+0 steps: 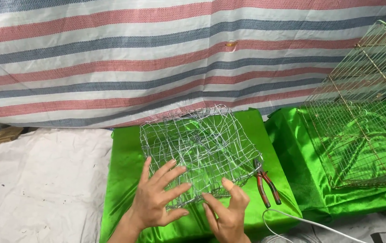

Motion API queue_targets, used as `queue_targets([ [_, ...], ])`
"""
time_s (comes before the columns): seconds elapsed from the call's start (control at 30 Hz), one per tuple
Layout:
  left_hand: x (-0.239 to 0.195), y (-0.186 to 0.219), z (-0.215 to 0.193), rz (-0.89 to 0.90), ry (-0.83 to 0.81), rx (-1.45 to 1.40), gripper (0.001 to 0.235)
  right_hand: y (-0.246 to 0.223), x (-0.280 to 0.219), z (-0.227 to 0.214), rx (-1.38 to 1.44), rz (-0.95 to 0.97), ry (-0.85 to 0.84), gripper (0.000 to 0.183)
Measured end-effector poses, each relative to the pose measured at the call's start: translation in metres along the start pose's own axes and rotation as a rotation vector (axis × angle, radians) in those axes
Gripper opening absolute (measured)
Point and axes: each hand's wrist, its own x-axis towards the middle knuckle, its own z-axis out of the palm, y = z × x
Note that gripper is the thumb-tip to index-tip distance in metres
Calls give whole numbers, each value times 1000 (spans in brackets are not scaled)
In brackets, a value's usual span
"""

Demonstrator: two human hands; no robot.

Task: Trimming excess wire from a wire mesh cage using wire cutters

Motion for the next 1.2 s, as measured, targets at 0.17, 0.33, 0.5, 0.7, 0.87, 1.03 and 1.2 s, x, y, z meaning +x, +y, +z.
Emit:
queue_targets([
  [0.17,4,1,-5,0,-6,-17,57,-4,0,7,59,48,-56,24],
  [0.33,6,5,-5,-8,-7,-7,57,-13,13,5,97,105,-103,20],
  [0.5,7,7,-6,-19,-35,26,52,-19,18,5,124,186,-156,12],
  [0.7,10,9,-7,-32,-53,84,51,-12,12,10,103,153,-179,16],
  [0.87,8,9,-5,-42,-76,80,45,-7,7,12,87,156,-175,21],
  [1.03,7,8,-7,-45,-78,46,45,-7,-3,11,141,158,-48,24],
  [1.2,-4,3,0,-45,-24,11,50,-10,-33,7,290,190,-11,24],
])
